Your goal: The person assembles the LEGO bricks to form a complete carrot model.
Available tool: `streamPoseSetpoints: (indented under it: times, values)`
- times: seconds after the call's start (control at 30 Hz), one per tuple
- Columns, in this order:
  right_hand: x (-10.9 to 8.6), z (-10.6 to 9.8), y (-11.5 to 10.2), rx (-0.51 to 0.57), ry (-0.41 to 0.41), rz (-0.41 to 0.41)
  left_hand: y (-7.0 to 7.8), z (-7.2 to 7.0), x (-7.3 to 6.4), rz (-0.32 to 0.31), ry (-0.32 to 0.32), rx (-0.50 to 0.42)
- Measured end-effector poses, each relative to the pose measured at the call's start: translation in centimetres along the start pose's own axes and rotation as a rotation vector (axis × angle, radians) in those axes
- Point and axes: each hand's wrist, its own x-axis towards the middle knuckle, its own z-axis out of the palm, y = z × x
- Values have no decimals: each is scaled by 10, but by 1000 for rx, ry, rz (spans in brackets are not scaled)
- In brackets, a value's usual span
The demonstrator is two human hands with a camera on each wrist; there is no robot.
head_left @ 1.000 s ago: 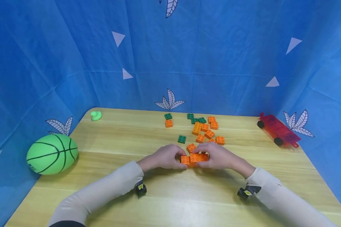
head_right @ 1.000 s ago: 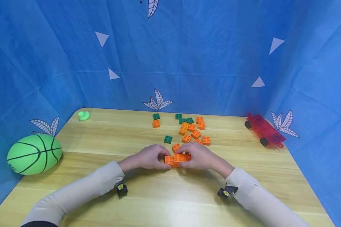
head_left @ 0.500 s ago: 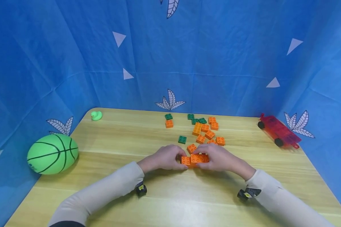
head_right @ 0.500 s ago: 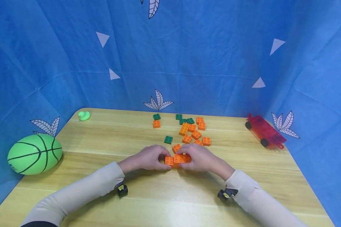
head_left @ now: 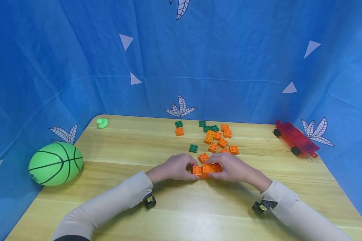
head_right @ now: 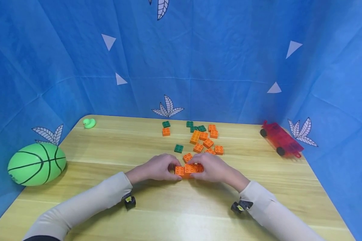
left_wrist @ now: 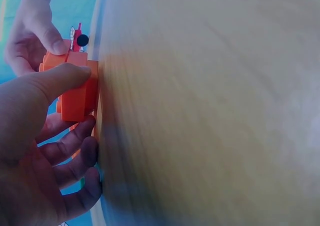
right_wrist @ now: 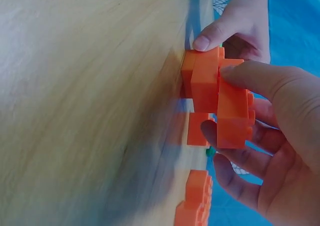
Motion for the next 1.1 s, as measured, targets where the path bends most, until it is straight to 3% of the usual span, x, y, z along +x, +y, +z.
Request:
streamPoseSetpoints:
  times: [0.63,0.83,0.93,1.0,1.1]
  values:
    - [2,1,-4,-14,-23,39,-1,2,0,-5,3,5]
    - [1,4,-3,12,-16,50,-1,2,1,4,-12,60]
    - [1,3,-2,5,-18,56,-2,-1,2,40,-19,85]
    - [1,3,-2,3,-20,54,-1,-5,3,59,-13,35]
    - [3,0,-1,-11,-13,46,3,-19,11,55,64,-41]
